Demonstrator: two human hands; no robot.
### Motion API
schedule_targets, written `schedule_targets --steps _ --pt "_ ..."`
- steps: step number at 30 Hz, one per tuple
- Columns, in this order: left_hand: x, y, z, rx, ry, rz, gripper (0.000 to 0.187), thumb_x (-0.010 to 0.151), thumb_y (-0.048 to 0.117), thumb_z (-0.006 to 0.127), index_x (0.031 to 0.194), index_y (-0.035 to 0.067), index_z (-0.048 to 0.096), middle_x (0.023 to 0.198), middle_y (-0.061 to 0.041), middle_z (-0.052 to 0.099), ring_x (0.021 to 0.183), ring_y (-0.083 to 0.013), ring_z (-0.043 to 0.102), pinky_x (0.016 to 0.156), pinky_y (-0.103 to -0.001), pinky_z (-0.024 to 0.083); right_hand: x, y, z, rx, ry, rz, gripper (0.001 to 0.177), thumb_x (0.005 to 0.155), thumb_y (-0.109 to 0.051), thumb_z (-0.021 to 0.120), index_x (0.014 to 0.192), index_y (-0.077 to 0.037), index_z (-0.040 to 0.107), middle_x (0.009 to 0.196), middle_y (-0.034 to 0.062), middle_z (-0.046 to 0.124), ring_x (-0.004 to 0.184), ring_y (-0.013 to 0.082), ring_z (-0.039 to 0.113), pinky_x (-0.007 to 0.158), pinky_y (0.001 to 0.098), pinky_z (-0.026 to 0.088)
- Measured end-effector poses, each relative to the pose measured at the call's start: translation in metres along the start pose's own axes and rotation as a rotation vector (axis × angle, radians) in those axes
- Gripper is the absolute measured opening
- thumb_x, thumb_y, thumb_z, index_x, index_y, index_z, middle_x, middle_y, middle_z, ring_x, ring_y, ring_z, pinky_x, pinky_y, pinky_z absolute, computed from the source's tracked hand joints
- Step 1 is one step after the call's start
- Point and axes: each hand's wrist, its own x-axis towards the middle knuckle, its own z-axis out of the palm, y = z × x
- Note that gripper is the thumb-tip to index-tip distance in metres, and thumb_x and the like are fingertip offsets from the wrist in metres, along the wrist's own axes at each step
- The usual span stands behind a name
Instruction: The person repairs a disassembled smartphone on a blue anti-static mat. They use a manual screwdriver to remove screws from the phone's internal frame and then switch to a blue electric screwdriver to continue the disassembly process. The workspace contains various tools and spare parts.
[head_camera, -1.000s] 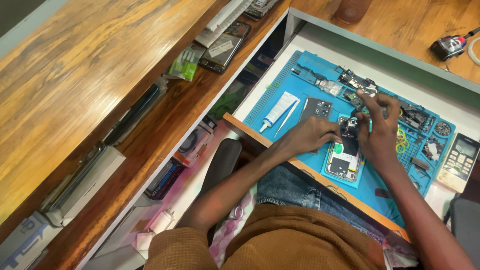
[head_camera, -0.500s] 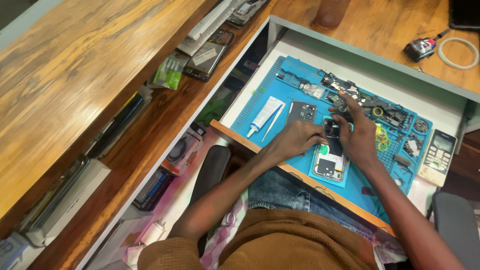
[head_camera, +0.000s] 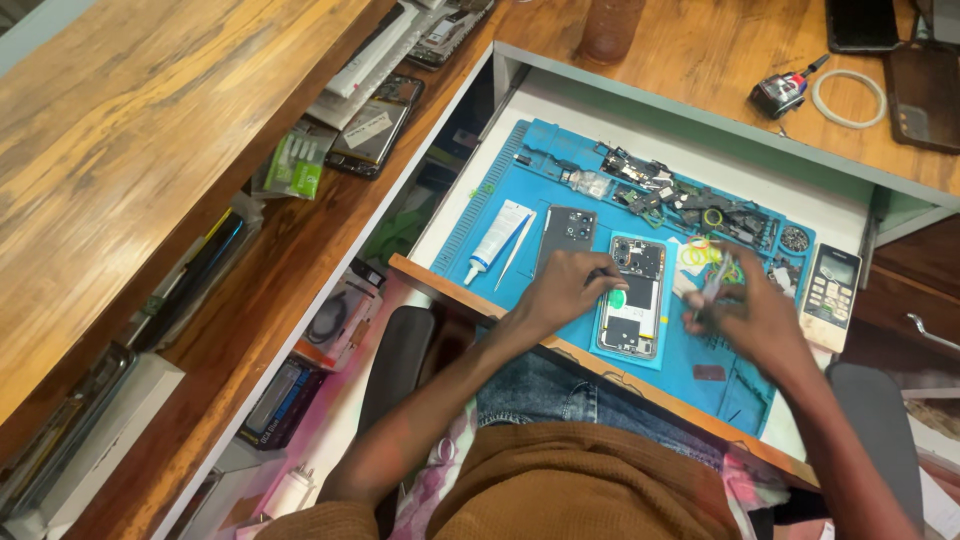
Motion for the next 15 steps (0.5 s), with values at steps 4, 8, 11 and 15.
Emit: schedule_targets --steps 4,8,11,15 --pt "-0.006 0.008 0.01 -0.088 0.082 -0.085 0.023 0.089 0.027 0.078 0.093 0.004 0.079 0.084 -0.009 0.079 0.074 -0.014 0.076 0.064 -0.03 0.059 -0.02 0.004 0.009 0.393 -0.046 0.128 0.071 0.09 -0.011 0.067 0.153 -0.027 0.04 0.117 0.0166 0.068 0.092 0.0286 0.075 0.06 0.0499 0.065" --pt "-0.011 0.013 0.013 -0.147 0.121 -0.098 0.024 0.09 0.028 0.078 0.093 0.004 0.08 0.084 -0.008 0.08 0.077 -0.0133 0.076 0.064 -0.03 0.058 -0.018 0.005 0.016 0.387 -0.05 0.111 0.068 0.091 -0.012 0.067 0.153 -0.027 0.042 0.118 0.0165 0.069 0.092 0.0298 0.076 0.055 0.0471 0.061" --pt "-0.012 0.014 0.016 -0.145 0.102 -0.146 0.024 0.089 0.029 0.078 0.093 0.005 0.08 0.084 -0.007 0.079 0.078 -0.013 0.075 0.063 -0.03 0.057 -0.018 0.008 0.019 0.373 -0.036 0.141 0.07 0.092 -0.013 0.067 0.154 -0.03 0.04 0.119 0.0146 0.066 0.092 0.0314 0.076 0.051 0.0435 0.058" --pt "-0.011 0.01 0.022 -0.184 0.102 -0.174 0.026 0.091 0.031 0.078 0.094 0.005 0.079 0.084 -0.008 0.079 0.076 -0.0128 0.075 0.065 -0.029 0.058 -0.016 0.013 0.026 0.398 -0.007 0.129 0.074 0.09 -0.012 0.07 0.154 -0.03 0.04 0.12 0.0137 0.064 0.093 0.0333 0.075 0.046 0.0449 0.05"
